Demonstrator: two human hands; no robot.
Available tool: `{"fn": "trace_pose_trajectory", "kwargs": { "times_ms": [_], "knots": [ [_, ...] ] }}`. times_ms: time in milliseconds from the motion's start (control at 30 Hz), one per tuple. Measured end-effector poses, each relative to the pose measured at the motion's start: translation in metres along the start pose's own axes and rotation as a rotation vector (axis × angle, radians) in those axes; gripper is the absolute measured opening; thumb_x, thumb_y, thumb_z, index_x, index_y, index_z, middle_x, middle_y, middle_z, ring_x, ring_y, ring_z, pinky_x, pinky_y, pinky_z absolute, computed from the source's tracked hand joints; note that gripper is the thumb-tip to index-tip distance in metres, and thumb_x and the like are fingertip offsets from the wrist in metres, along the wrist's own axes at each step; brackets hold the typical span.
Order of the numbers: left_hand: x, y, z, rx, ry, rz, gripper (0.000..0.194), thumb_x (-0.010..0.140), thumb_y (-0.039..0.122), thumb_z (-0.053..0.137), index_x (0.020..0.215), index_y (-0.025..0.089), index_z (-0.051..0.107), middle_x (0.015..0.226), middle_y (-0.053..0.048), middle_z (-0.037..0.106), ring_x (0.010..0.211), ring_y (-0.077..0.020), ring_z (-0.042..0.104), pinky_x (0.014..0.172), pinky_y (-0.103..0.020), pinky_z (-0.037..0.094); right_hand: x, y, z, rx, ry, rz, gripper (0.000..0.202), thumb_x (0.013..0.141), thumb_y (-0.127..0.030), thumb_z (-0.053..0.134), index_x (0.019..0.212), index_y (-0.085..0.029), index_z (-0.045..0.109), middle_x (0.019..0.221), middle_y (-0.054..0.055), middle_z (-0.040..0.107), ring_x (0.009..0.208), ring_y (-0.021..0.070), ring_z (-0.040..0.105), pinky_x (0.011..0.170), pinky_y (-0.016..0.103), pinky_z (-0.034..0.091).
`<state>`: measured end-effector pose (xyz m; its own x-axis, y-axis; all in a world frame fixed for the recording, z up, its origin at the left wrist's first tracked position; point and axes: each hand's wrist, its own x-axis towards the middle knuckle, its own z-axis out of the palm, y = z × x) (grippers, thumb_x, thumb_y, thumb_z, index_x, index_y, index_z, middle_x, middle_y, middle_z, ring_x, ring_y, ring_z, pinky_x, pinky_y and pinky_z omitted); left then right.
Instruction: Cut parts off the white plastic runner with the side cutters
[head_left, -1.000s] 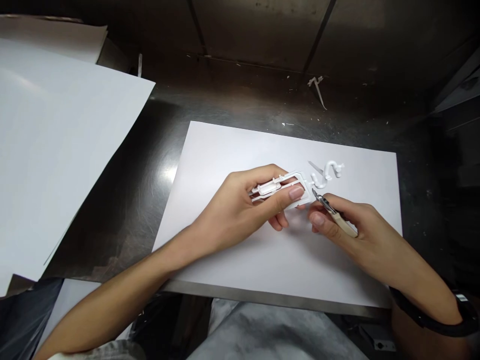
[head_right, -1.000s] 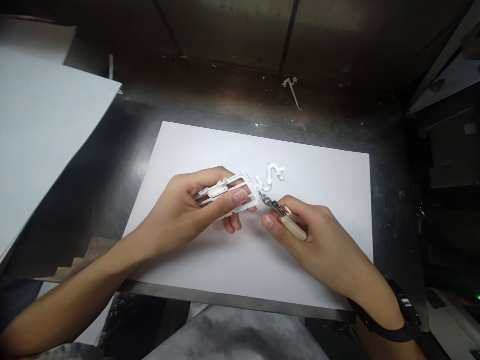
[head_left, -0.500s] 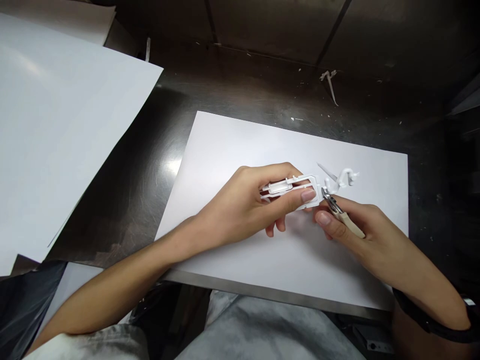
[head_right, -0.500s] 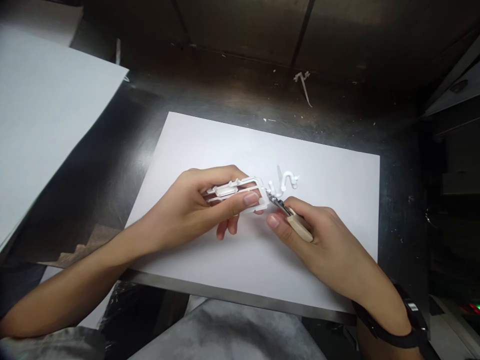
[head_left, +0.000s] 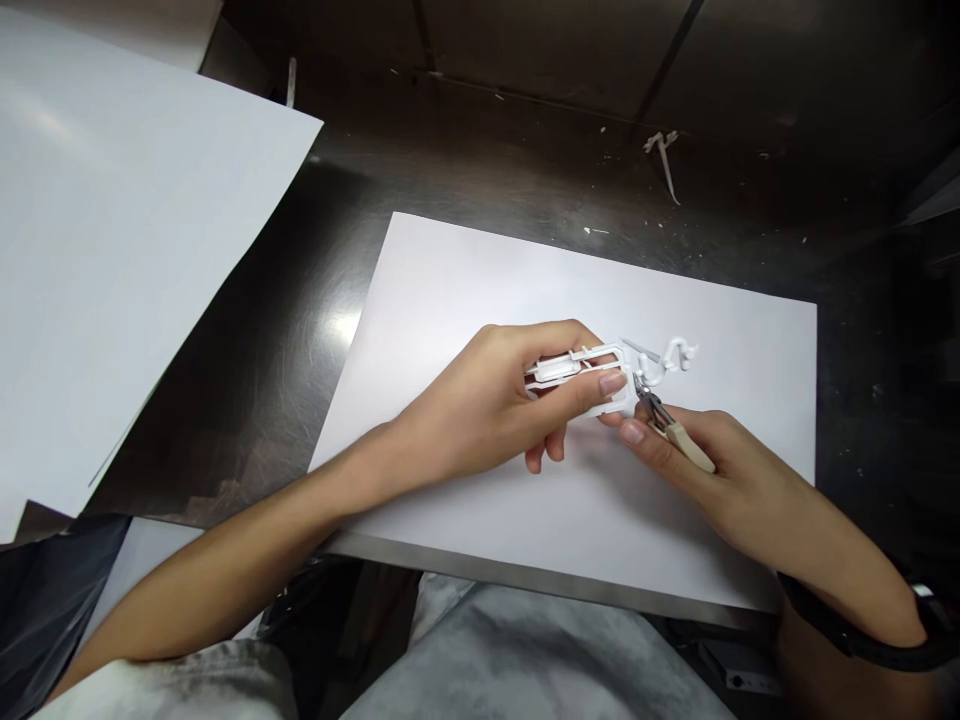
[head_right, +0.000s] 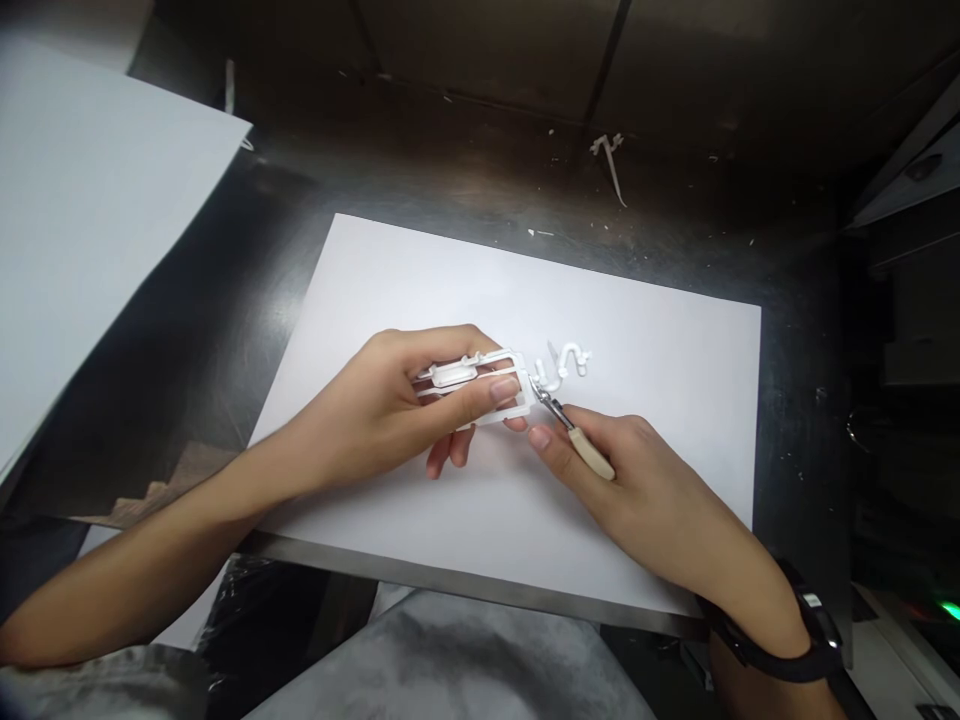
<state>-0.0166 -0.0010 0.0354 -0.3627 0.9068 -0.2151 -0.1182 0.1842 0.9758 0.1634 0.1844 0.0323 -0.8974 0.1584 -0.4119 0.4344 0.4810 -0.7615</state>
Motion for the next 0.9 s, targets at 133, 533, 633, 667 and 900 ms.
{"fn": "trace_pose_trajectory", "kwargs": {
  "times_ms": [133, 533, 633, 667, 900],
  "knots": [
    [0.002, -0.002, 0.001, 0.007, 0.007, -0.015, 0.017, 0.109, 0.027, 0.072, 0.098, 0.015, 0.075, 0.090, 0.001, 0.073, 0.054, -0.0044, 0.065, 0.047, -0.013, 0.052, 0.002, 0.005, 0.007, 0.027, -0.037, 0.038, 0.053, 0.117, -0.071, 0.053, 0.105, -0.025, 0.077, 0.070, -0.002, 0.052, 0.062, 0.0224, 0.049, 0.058, 0.032, 0.039],
    [-0.010, 0.018, -0.042, 0.532, 0.288, 0.143, 0.030, 0.109, 0.042, 0.072, 0.129, 0.021, 0.079, 0.118, -0.003, 0.077, 0.104, -0.0206, 0.073, 0.091, -0.029, 0.057, 0.015, 0.018, 0.012, -0.150, 0.161, 0.179, 0.065, 0.110, -0.078, 0.050, 0.077, -0.024, 0.041, 0.064, -0.005, 0.043, 0.060, 0.0194, 0.042, 0.060, 0.034, 0.031],
    [-0.023, 0.013, -0.038, 0.856, 0.292, -0.026, 0.038, 0.103, 0.040, 0.080, 0.135, 0.019, 0.075, 0.123, -0.007, 0.073, 0.100, -0.0246, 0.072, 0.096, -0.038, 0.057, 0.022, 0.014, 0.016, -0.221, 0.153, 0.193, 0.062, 0.107, -0.078, 0.044, 0.076, -0.025, 0.043, 0.063, -0.003, 0.050, 0.061, 0.0225, 0.049, 0.062, 0.035, 0.033],
    [-0.027, 0.008, -0.034, 0.931, 0.282, -0.101, 0.044, 0.100, 0.038, 0.084, 0.138, 0.017, 0.073, 0.127, -0.009, 0.071, 0.103, -0.0267, 0.072, 0.099, -0.040, 0.057, 0.023, 0.014, 0.017, -0.244, 0.142, 0.195, 0.060, 0.107, -0.078, 0.042, 0.077, -0.026, 0.045, 0.064, -0.002, 0.054, 0.062, 0.0239, 0.052, 0.063, 0.035, 0.034],
    [-0.033, -0.022, -0.005, 1.100, 0.247, -0.299, 0.051, 0.088, 0.030, 0.094, 0.130, 0.014, 0.071, 0.123, -0.012, 0.071, 0.108, -0.0315, 0.073, 0.089, -0.038, 0.060, 0.033, 0.073, 0.032, -0.352, 0.187, 0.057, 0.064, 0.102, -0.087, 0.039, 0.089, -0.030, 0.063, 0.072, 0.005, 0.070, 0.068, 0.0355, 0.071, 0.064, 0.039, 0.049]
  ]
}}
